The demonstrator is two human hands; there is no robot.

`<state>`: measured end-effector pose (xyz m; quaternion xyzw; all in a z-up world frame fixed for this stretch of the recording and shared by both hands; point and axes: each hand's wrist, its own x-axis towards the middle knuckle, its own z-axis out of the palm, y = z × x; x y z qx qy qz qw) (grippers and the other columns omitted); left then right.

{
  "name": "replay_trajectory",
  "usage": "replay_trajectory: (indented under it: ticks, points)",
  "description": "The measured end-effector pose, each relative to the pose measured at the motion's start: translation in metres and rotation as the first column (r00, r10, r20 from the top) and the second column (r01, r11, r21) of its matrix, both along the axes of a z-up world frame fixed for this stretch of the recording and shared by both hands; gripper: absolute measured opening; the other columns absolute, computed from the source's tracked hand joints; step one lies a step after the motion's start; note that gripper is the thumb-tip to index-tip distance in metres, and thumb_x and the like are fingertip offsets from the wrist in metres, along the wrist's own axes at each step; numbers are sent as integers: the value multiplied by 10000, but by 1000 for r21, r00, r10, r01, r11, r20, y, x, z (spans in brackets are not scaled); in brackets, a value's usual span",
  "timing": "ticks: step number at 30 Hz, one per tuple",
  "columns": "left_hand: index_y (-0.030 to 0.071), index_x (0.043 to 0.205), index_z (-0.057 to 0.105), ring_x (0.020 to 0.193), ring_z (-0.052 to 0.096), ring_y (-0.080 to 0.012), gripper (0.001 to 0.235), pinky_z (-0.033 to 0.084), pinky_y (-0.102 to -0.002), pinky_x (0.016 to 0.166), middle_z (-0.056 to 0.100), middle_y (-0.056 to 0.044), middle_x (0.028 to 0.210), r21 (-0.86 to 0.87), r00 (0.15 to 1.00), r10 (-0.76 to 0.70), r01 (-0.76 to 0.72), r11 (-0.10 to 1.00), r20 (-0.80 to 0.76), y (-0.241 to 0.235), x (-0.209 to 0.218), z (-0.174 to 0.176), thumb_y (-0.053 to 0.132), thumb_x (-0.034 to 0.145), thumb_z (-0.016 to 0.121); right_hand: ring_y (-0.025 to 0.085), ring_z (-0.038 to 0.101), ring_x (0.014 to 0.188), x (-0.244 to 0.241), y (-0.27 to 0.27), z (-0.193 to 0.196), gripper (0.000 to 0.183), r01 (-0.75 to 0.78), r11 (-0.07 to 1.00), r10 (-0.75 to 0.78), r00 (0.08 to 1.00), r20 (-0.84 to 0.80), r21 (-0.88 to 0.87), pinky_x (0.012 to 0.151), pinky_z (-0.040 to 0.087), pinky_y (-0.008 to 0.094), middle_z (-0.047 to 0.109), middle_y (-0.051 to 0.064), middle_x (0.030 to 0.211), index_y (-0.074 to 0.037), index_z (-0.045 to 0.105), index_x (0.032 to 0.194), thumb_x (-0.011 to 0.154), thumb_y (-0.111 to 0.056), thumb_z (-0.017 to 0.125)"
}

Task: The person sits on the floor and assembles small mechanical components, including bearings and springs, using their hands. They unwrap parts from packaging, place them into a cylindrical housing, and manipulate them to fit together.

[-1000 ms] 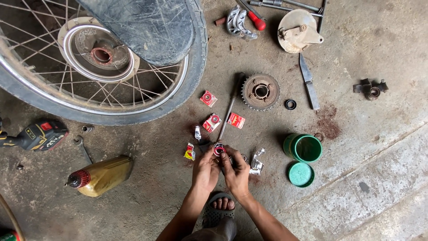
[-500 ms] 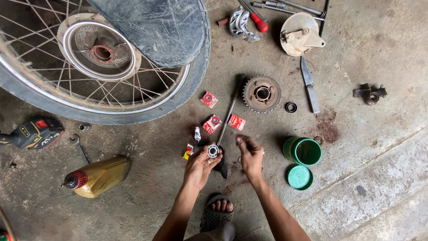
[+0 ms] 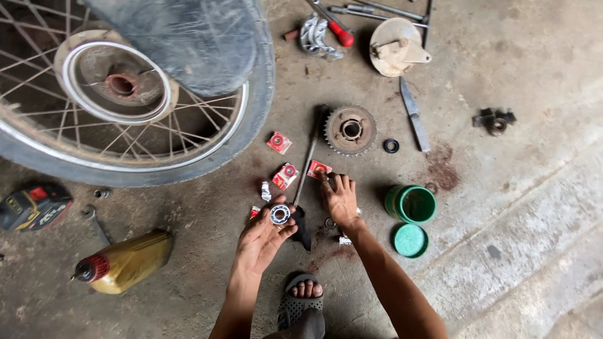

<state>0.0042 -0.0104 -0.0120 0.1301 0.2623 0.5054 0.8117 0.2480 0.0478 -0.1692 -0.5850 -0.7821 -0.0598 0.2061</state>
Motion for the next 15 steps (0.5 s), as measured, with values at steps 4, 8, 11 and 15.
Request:
replay_trajectory:
  ticks: [4,8,11,15]
  points:
    - [64,1479,516,1008,707,-267,538,526,-460,1006,667,-262,1302,67,1000,2,0,998,-27,0,3,-8,297,995,552,317,529,969,1,-4,14,371,-12,1000,12,1000,-15,-28,785,406,424,574,118,1103,-198,674,1318,955,-202,593]
    - [17,1410,584,984,612,-329,436,508,-450,976,598,-327,1294,-2,998,23,-23,1000,60,-1,7,8,170,1005,628,359,500,1014,15,-7,63,577,-25,962,48,996,78,-274,810,423,508,555,175,1163,-148,408,1572,1021,-276,521]
    - [20,1402,586,1016,624,-340,406,501,-473,1008,591,-323,1322,15,993,23,-25,1000,113,0,4,8,170,1025,606,401,235,1494,27,-2,153,573,23,637,-78,996,-35,-771,1234,106,621,310,220,1557,-306,249,1610,1059,-436,163]
    - [36,1396,581,1031,677,-362,410,537,-492,992,622,-321,1303,120,996,24,-35,992,87,2,-5,-4,184,1014,585,193,516,824,112,-12,165,247,16,933,-105,967,-231,-359,662,406,335,565,29,1029,-199,690,1165,943,-291,636]
